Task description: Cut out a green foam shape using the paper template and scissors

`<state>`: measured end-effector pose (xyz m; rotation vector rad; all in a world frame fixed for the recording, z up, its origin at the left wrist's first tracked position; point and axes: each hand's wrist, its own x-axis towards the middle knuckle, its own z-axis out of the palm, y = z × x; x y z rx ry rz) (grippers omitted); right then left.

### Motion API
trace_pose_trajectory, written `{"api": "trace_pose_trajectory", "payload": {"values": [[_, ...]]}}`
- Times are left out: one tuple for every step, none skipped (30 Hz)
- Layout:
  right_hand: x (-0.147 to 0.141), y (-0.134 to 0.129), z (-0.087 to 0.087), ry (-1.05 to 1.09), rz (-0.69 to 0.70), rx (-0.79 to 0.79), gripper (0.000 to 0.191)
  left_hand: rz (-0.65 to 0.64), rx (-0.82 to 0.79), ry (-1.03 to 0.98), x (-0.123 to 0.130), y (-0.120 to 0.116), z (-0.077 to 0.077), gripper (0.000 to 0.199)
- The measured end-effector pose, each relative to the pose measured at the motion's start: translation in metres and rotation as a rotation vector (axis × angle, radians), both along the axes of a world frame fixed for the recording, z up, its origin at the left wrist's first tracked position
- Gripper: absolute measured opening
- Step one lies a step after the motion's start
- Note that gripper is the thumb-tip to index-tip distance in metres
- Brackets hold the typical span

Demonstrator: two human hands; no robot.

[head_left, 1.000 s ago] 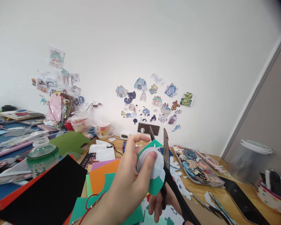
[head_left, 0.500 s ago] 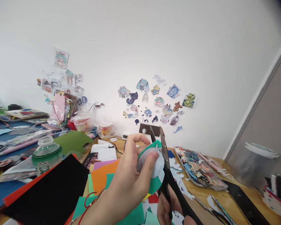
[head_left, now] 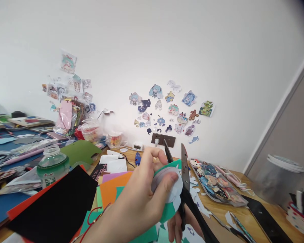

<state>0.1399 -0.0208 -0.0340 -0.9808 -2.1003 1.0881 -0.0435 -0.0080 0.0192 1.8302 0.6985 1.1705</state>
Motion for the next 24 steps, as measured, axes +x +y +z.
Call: {"api": "trace_pose_trajectory", "payload": {"values": [[-0.002,0.0,0.001,0.071,0.017,-0.088,0.045,-0.005,-0.01,0.005,0.0,-0.001,0.0,0.014],[-0.004,0.0,0.002,0.138,0.021,-0.172,0.044,0.002,-0.013,-0.009,-0.001,-0.001,-0.001,0.015],[-0.006,0.0,0.004,0.179,0.023,-0.239,0.043,0.016,-0.011,-0.03,-0.001,-0.002,-0.003,0.016],[-0.008,-0.001,0.005,0.193,0.012,-0.276,0.043,0.031,-0.007,-0.056,-0.001,-0.002,-0.005,0.017],[-0.009,-0.001,0.005,0.189,-0.002,-0.294,0.043,0.04,-0.008,-0.082,-0.001,-0.002,-0.007,0.018],[-0.01,-0.001,0.006,0.17,-0.004,-0.3,0.044,0.046,-0.005,-0.1,-0.001,-0.001,-0.009,0.019],[-0.01,0.0,0.007,0.142,-0.005,-0.297,0.045,0.051,-0.004,-0.11,-0.002,-0.001,-0.011,0.019],[-0.009,0.0,0.008,0.112,0.002,-0.293,0.045,0.045,-0.008,-0.112,-0.002,-0.001,-0.012,0.019],[-0.008,0.0,0.009,0.083,0.018,-0.29,0.046,0.042,-0.011,-0.11,-0.003,-0.001,-0.013,0.019],[-0.007,-0.001,0.011,0.062,0.024,-0.284,0.046,0.043,-0.013,-0.102,-0.004,0.0,-0.014,0.02],[-0.006,-0.001,0.013,0.045,0.028,-0.277,0.046,0.043,-0.012,-0.091,-0.005,0.0,-0.014,0.02],[-0.004,-0.002,0.015,0.032,0.02,-0.265,0.045,0.045,-0.015,-0.081,-0.006,-0.001,-0.015,0.02],[-0.003,-0.004,0.018,0.017,0.01,-0.251,0.043,0.045,-0.016,-0.069,-0.007,-0.001,-0.015,0.02],[-0.003,-0.005,0.02,0.003,0.0,-0.236,0.041,0.049,-0.015,-0.055,-0.009,-0.002,-0.015,0.021],[-0.002,-0.007,0.023,-0.007,-0.012,-0.222,0.039,0.054,-0.011,-0.047,-0.01,-0.002,-0.015,0.021],[-0.002,-0.009,0.024,-0.012,-0.023,-0.207,0.037,0.062,-0.006,-0.042,-0.01,-0.003,-0.014,0.022],[-0.003,-0.011,0.026,-0.011,-0.032,-0.193,0.035,0.07,0.001,-0.038,-0.011,-0.004,-0.013,0.022],[-0.003,-0.012,0.026,-0.005,-0.041,-0.178,0.034,0.066,0.002,-0.035,-0.011,-0.005,-0.012,0.022],[-0.004,-0.012,0.026,0.005,-0.047,-0.162,0.033,0.051,-0.007,-0.031,-0.011,-0.006,-0.011,0.022],[-0.006,-0.011,0.025,0.021,-0.053,-0.144,0.033,0.031,-0.026,-0.02,-0.011,-0.006,-0.009,0.022],[-0.007,-0.009,0.024,0.041,-0.056,-0.123,0.034,0.01,-0.043,-0.006,-0.01,-0.007,-0.008,0.022],[-0.009,-0.005,0.023,0.065,-0.062,-0.099,0.037,-0.002,-0.055,0.004,-0.009,-0.007,-0.008,0.022],[-0.01,0.0,0.021,0.092,-0.073,-0.072,0.039,-0.007,-0.059,0.007,-0.008,-0.007,-0.008,0.022],[-0.011,0.005,0.02,0.12,-0.091,-0.041,0.042,-0.008,-0.063,0.001,-0.006,-0.007,-0.009,0.021]]}}
